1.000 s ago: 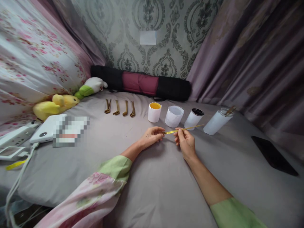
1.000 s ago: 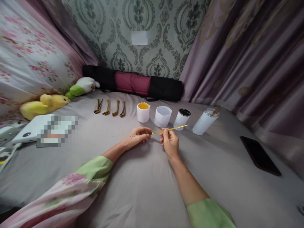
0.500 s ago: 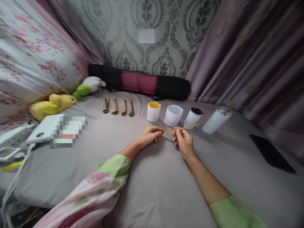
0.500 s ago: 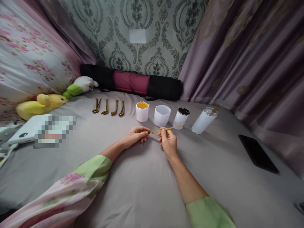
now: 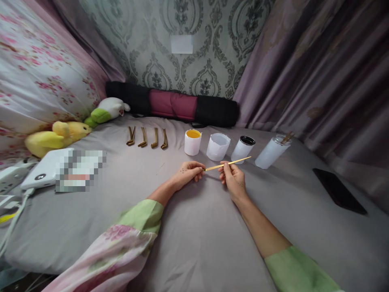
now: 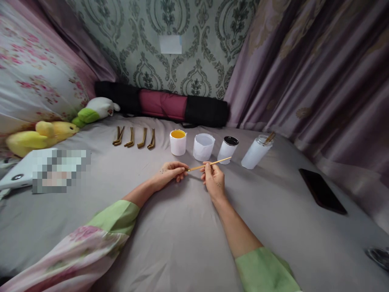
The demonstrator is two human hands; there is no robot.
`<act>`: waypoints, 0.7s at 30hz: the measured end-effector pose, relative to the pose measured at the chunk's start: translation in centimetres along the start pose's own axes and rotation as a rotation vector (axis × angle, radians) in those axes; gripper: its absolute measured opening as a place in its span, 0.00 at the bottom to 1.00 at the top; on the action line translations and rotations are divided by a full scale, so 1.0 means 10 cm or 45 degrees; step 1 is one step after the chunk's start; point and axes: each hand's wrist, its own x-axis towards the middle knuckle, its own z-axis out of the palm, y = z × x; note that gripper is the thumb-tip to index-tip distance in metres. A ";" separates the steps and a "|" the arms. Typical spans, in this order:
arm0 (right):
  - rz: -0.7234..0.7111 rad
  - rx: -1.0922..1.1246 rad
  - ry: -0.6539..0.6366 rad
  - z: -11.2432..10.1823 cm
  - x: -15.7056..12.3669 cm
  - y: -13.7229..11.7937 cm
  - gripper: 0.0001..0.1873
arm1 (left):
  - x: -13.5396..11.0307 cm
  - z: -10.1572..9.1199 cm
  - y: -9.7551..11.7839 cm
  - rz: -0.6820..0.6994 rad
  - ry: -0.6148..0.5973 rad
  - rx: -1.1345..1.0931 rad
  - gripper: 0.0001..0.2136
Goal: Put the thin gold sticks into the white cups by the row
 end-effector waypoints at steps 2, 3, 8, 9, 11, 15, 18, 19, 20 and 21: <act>0.004 0.010 0.019 -0.01 0.01 -0.01 0.22 | 0.00 -0.01 -0.01 0.001 -0.003 0.002 0.09; 0.006 0.014 0.029 -0.02 0.01 -0.01 0.22 | 0.01 -0.02 -0.01 0.001 -0.003 0.001 0.09; 0.009 0.038 0.074 -0.06 0.03 -0.05 0.20 | 0.02 -0.05 -0.05 0.017 -0.019 -0.001 0.09; 0.011 0.046 0.082 -0.06 0.03 -0.05 0.20 | 0.02 -0.05 -0.06 0.022 -0.022 -0.001 0.09; 0.012 0.068 0.102 -0.08 0.04 -0.06 0.20 | 0.03 -0.06 -0.08 0.029 -0.020 -0.003 0.10; -0.002 0.115 0.154 -0.11 0.05 -0.08 0.19 | 0.04 -0.07 -0.09 0.033 -0.017 -0.003 0.10; -0.016 0.145 0.190 -0.14 0.07 -0.10 0.19 | 0.02 -0.07 -0.07 0.028 -0.018 -0.001 0.10; -0.021 0.155 0.200 -0.15 0.07 -0.10 0.19 | 0.02 -0.07 -0.06 0.023 -0.017 -0.002 0.10; -0.026 0.166 0.209 -0.16 0.08 -0.11 0.19 | 0.01 -0.07 -0.05 0.018 -0.013 -0.003 0.10; -0.032 0.177 0.218 -0.16 0.08 -0.11 0.18 | 0.01 -0.07 -0.04 0.013 -0.008 -0.003 0.10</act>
